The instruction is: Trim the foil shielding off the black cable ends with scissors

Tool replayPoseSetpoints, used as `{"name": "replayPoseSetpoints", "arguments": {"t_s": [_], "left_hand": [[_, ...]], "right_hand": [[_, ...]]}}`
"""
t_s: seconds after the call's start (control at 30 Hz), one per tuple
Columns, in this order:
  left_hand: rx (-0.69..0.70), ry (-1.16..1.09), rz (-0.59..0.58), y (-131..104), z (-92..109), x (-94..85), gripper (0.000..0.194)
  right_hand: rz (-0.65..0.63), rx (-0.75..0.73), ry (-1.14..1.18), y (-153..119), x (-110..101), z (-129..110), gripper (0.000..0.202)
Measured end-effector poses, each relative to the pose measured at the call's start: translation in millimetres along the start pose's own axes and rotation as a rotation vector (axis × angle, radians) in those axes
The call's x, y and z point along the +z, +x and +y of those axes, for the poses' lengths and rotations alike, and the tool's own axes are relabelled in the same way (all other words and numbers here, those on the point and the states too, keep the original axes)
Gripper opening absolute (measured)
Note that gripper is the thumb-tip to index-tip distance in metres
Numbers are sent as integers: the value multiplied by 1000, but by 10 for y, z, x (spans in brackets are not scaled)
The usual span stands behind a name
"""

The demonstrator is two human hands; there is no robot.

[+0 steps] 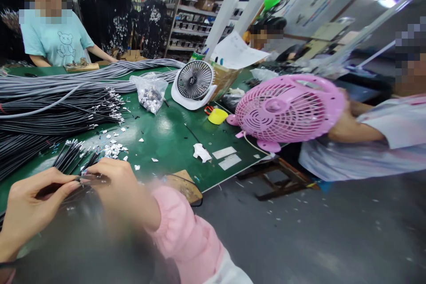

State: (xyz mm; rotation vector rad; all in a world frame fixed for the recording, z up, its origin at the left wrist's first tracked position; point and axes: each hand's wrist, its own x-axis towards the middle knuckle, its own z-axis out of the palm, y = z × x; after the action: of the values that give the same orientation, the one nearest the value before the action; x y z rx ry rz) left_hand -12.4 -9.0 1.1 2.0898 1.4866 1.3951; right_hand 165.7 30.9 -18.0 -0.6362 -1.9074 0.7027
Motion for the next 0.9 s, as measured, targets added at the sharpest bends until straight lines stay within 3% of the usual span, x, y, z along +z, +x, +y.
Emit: {"name": "replayPoseSetpoints", "arguments": {"t_s": [0.13, 0.2, 0.3, 0.4, 0.5, 0.6, 0.67, 0.73, 0.8, 0.9], "left_hand": [[-57, -33, 26, -4, 1, 45, 11], [-121, -113, -38, 19, -1, 41, 12], [-165, -282, -153, 61, -2, 6, 15], [-118, -342, -83, 63, 5, -10, 9], [-108, -244, 52, 23, 20, 19, 9], [-181, -173, 32, 6, 35, 40, 14], [-193, -170, -70, 20, 37, 34, 22], [-152, -157, -140, 36, 33, 20, 27], [-106, -135, -124, 32, 27, 15, 25], [-56, -114, -16, -17, 29, 35, 17]], "right_hand": [[48, 4, -16, -10, 15, -31, 16], [52, 57, 76, 9, 21, -62, 17], [-56, 284, 430, 60, 39, -110, 24], [-150, 462, 660, 88, 67, -145, 33], [2, 279, 334, 62, 90, -166, 30], [164, 32, -32, 18, 103, -171, 30], [123, 68, -2, 3, 106, -160, 29], [30, 223, 104, 0, 112, -136, 26], [-6, 355, 107, -2, 121, -106, 25], [81, 250, -87, -22, 135, -71, 25]]}}
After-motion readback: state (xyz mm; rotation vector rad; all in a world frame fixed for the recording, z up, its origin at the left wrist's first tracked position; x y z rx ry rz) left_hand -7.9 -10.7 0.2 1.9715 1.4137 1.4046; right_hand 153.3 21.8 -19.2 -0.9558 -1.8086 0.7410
